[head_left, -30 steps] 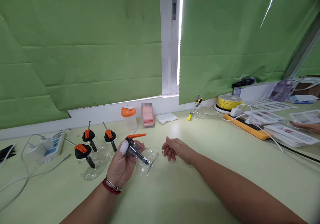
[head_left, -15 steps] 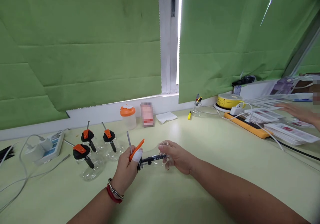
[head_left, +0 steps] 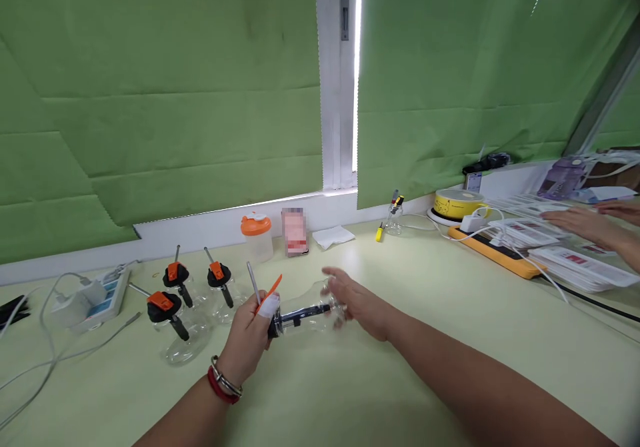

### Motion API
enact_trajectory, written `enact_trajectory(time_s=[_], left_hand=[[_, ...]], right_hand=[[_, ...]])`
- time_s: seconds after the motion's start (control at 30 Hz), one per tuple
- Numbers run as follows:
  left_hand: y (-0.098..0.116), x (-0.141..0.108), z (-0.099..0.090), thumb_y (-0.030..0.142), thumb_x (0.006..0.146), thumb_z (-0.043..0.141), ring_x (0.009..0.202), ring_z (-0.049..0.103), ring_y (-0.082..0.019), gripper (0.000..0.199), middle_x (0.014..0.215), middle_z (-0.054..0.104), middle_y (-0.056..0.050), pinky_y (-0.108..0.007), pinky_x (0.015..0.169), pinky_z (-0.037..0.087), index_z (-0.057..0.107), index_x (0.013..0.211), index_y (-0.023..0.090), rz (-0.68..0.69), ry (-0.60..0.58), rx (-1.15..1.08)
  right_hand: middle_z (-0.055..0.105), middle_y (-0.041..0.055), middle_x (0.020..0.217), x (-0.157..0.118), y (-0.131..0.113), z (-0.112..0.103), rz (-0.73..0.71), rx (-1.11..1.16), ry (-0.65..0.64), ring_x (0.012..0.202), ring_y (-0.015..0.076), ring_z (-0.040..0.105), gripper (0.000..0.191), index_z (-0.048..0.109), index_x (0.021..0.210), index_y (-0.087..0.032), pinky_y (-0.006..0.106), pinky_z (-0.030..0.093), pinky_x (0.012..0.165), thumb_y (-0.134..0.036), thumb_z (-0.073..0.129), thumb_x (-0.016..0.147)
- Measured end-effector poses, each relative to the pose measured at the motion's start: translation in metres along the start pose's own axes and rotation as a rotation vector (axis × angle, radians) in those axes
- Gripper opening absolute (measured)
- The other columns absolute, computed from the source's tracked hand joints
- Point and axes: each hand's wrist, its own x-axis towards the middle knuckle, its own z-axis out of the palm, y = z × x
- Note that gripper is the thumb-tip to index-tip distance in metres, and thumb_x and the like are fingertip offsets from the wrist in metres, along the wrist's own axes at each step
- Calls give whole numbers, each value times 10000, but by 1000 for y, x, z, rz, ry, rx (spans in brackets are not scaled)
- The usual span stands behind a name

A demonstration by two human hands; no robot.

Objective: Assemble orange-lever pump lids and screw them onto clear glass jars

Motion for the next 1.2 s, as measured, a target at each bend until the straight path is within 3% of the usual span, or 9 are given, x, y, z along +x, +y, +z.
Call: enact_trajectory(time_s=[0.07, 0.17, 0.27, 0.5, 0.63, 0.8, 1.0, 1.1, 1.2], left_hand=[[-1, 1, 0, 452, 812, 543, 323, 371, -77, 350, 405, 401, 73, -181, 329, 288, 427, 591, 207, 16, -5, 21], [-1, 5, -2, 455, 809, 530, 300, 332, -80, 358, 391, 390, 70, -195, 315, 277, 418, 570, 212, -84, -43, -37], [0, 6, -4, 450, 810, 519, 303, 312, -81, 347, 400, 374, 74, -202, 319, 273, 418, 576, 215, -102, -49, -63], [0, 2, -6, 415, 779, 610, 437, 430, -92, 333, 496, 435, 53, -189, 419, 346, 442, 586, 201, 195, 16, 168], [2, 7, -4, 503, 805, 532, 314, 347, -83, 375, 404, 409, 68, -194, 330, 269, 425, 593, 213, -57, -51, 50], [0, 12, -6, 544, 781, 517, 255, 260, -60, 375, 379, 498, 35, -193, 303, 244, 427, 623, 217, -392, -126, -178], [-9, 18, -16, 526, 740, 555, 247, 238, -44, 332, 398, 543, 18, -185, 303, 244, 462, 681, 212, -446, -116, -312], [-10, 20, -16, 513, 743, 544, 246, 259, -46, 323, 401, 538, 27, -197, 314, 276, 474, 690, 203, -367, -66, -281], [-9, 19, -11, 529, 747, 544, 249, 288, -51, 347, 397, 498, 53, -200, 315, 277, 457, 669, 202, -336, -53, -218]], right_hand=[[545, 128, 1095, -1, -2, -1, 94, 45, -120, 782, 206, 641, 668, 310, 1357, -236, 339, 540, 601, -673, 330, 852], [450, 121, 1318, -7, -14, -5, -293, -284, -82, 1132, 270, 516, 722, 400, 1322, -275, 432, 455, 929, -455, 717, 699], [347, 96, 1432, -10, -24, -8, -547, -458, -76, 1341, 287, 277, 738, 393, 1348, -297, 483, 273, 1082, -356, 739, 699], [512, 139, 1196, -2, -5, -5, 108, 47, -159, 894, 212, 635, 653, 305, 1366, -240, 346, 548, 686, -578, 493, 839], [445, 127, 1320, -4, -12, -6, -402, -475, -72, 1181, 276, 478, 765, 407, 1324, -247, 431, 457, 954, -303, 777, 656], [530, 40, 1311, -3, -20, -7, -830, -909, -49, 1343, 227, 330, 304, 581, 1099, -294, 505, 262, 1119, -106, 511, 871], [533, 34, 1333, 4, -7, -34, -731, -874, 62, 1348, 216, 344, 210, 587, 1051, -283, 520, 248, 1133, -170, 528, 884], [479, 98, 1366, 6, 12, -60, -692, -867, 284, 1356, 249, 326, 351, 522, 1201, -229, 510, 309, 1104, -164, 536, 856], [420, 126, 1386, 0, 40, -80, -395, -771, 511, 1288, 285, 411, 668, 425, 1304, -220, 465, 395, 1045, -322, 711, 710]])
